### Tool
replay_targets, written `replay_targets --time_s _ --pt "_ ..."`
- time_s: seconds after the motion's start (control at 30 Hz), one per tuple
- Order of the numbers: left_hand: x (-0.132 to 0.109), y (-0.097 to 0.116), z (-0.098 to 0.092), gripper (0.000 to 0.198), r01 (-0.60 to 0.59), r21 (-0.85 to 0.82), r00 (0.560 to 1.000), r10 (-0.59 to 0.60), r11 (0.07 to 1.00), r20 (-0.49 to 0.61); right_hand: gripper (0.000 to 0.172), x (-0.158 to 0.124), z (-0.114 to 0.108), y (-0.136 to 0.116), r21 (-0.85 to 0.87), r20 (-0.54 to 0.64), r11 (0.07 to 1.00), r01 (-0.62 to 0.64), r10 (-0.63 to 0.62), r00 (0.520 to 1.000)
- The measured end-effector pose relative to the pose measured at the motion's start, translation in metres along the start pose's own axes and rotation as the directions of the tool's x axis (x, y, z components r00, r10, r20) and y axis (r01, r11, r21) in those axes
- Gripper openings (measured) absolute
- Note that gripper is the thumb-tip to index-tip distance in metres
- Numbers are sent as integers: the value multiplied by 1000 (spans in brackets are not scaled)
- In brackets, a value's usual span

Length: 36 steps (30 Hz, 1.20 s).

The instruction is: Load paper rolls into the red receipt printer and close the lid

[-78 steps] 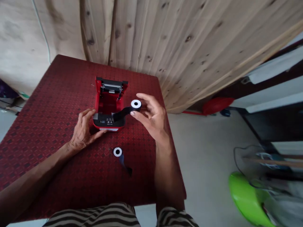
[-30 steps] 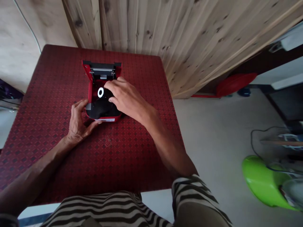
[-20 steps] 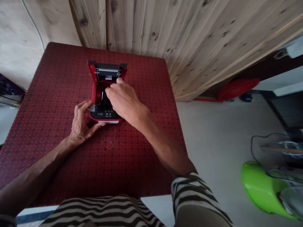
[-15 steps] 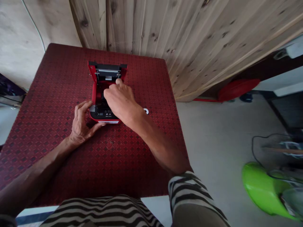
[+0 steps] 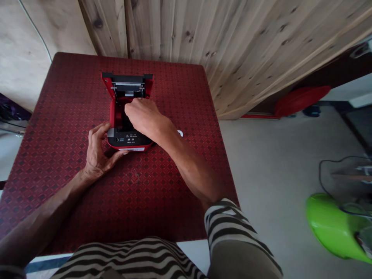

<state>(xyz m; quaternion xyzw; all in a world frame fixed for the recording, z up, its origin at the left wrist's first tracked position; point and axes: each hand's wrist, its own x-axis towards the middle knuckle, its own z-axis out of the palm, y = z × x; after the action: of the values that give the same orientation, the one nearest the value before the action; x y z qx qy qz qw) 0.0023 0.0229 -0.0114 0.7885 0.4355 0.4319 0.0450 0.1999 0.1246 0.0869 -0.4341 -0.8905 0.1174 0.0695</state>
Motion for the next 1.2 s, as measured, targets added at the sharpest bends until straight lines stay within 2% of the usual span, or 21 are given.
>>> replay_targets --time_s 0.1,0.23,0.33,0.43,0.53,0.67,0.7,0.77,0.83,0.9,1.03,1.2 --pt "1 1 -2 90 6 1 1000 -6 1000 4 34 -15 -12 -7 -81 71 997 -17 23 997" --pt "3 3 -6 89 39 -23 999 -39 999 25 30 -42 -20 -14 51 48 993 102 -104 993" --pt "3 4 -11 81 81 -66 996 -78 995 39 25 -57 -14 -14 132 -14 984 123 -122 992" --pt "10 5 -19 71 109 -100 993 -104 989 47 19 -66 -6 -10 172 -137 976 134 -111 984" --pt "37 5 -30 67 86 -111 996 -85 990 7 16 -71 -1 -6 145 -250 979 140 -101 963" --pt "103 -2 -39 67 -11 11 993 12 1000 -121 8 -77 3 -4 97 -362 982 162 -117 925" --pt "119 -5 -39 67 -26 51 994 31 998 -102 6 -78 5 -4 93 -382 982 165 -118 916" --pt "142 -8 -38 65 -21 58 1000 20 998 18 5 -81 8 -4 84 -413 983 166 -117 903" --pt "151 -7 -36 61 -8 22 993 6 1000 115 9 -83 11 -6 70 -422 982 174 -129 897" --pt "145 0 -37 53 -13 2 990 12 1000 141 14 -87 11 -9 53 -416 983 174 -137 899" --pt "111 16 -46 43 -34 14 983 31 999 183 17 -97 9 -19 -4 -370 990 139 -131 920" --pt "75 14 -45 39 -80 37 963 67 996 260 33 -103 9 -28 -105 -354 992 67 -100 930"
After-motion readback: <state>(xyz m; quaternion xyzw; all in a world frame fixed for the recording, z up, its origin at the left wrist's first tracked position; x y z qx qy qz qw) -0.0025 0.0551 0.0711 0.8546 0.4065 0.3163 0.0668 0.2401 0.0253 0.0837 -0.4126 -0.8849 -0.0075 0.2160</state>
